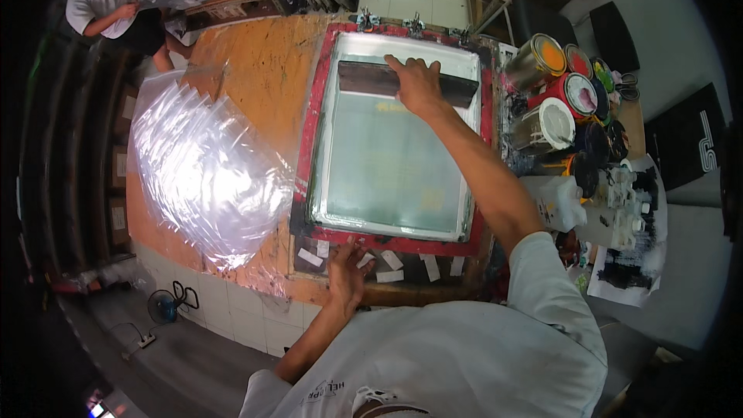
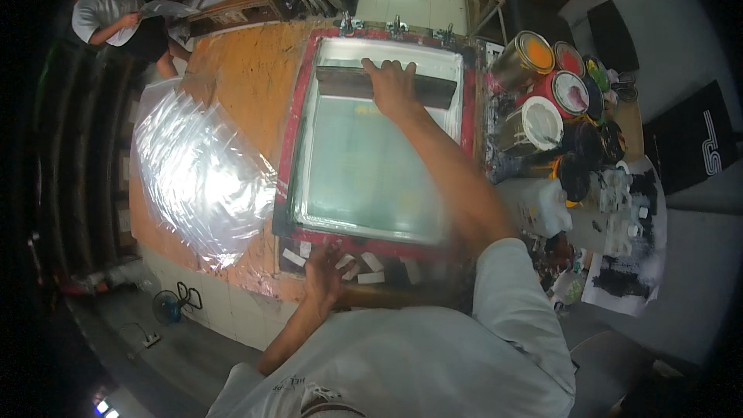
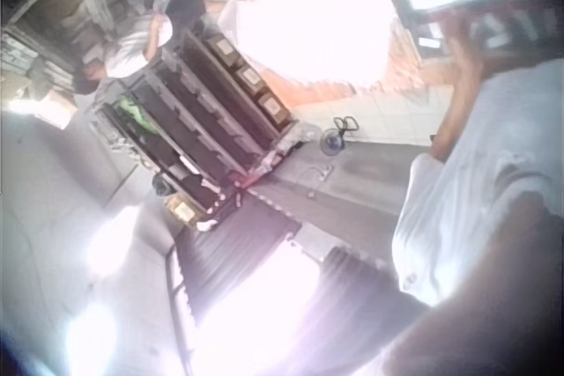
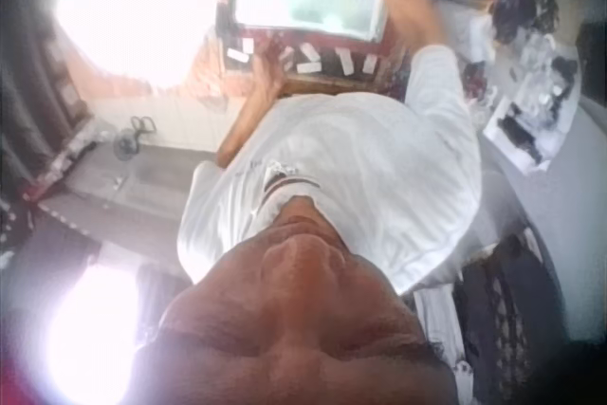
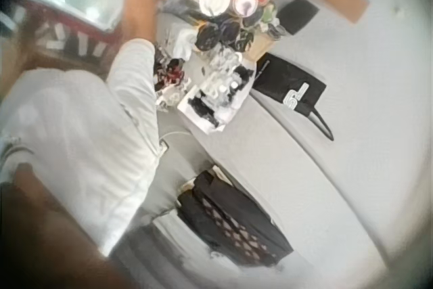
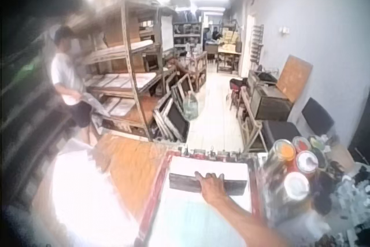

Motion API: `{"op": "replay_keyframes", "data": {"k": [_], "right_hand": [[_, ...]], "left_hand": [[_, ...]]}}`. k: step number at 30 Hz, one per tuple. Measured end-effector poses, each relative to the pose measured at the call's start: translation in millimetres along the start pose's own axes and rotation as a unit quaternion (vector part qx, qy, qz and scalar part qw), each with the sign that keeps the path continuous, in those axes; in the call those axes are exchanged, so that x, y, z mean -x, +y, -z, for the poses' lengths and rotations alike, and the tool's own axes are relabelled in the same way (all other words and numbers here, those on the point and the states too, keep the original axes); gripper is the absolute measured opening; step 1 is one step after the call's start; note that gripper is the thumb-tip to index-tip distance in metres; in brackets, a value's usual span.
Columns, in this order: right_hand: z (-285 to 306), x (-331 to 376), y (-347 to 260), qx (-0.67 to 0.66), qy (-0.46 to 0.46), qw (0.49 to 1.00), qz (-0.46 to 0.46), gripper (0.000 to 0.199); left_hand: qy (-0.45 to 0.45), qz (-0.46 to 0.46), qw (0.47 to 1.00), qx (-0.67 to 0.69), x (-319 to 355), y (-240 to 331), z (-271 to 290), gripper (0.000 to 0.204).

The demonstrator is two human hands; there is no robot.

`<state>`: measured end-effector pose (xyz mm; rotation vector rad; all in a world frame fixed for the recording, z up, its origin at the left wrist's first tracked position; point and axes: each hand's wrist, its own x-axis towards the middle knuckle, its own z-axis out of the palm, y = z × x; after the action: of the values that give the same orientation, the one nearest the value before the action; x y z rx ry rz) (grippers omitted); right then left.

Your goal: The person performs manual screen printing on plastic bags by placing them on a printing surface, lowering a mesh frame, and using a squeegee to apply white ink. After each print, the person lifts the frame and removes the finished bag to a stack. Later, the person applies white ink directly to the mesh using a scraper.

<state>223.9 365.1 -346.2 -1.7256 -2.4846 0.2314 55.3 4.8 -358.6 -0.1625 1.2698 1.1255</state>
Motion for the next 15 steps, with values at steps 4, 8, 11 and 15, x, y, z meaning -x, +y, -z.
{"op": "replay_keyframes", "data": {"k": [4,8,11,15], "right_hand": [[22,82,-36,-0.06,-0.041,0.997,0.019,0.081],[53,192,-91,-0.094,-0.021,0.994,0.044,0.077],[72,236,-121,-0.038,0.054,0.997,0.032,0.078],[115,242,-141,0.01,0.158,0.987,0.034,0.072]], "left_hand": [[-0.002,-0.011,1.0,0.023,7,9,-6,0.024],[-0.04,-0.031,0.998,0.028,20,25,-8,0.021],[-0.097,-0.06,0.993,0.033,36,45,-21,0.021],[-0.196,-0.139,0.969,0.057,57,78,-46,0.022]]}}
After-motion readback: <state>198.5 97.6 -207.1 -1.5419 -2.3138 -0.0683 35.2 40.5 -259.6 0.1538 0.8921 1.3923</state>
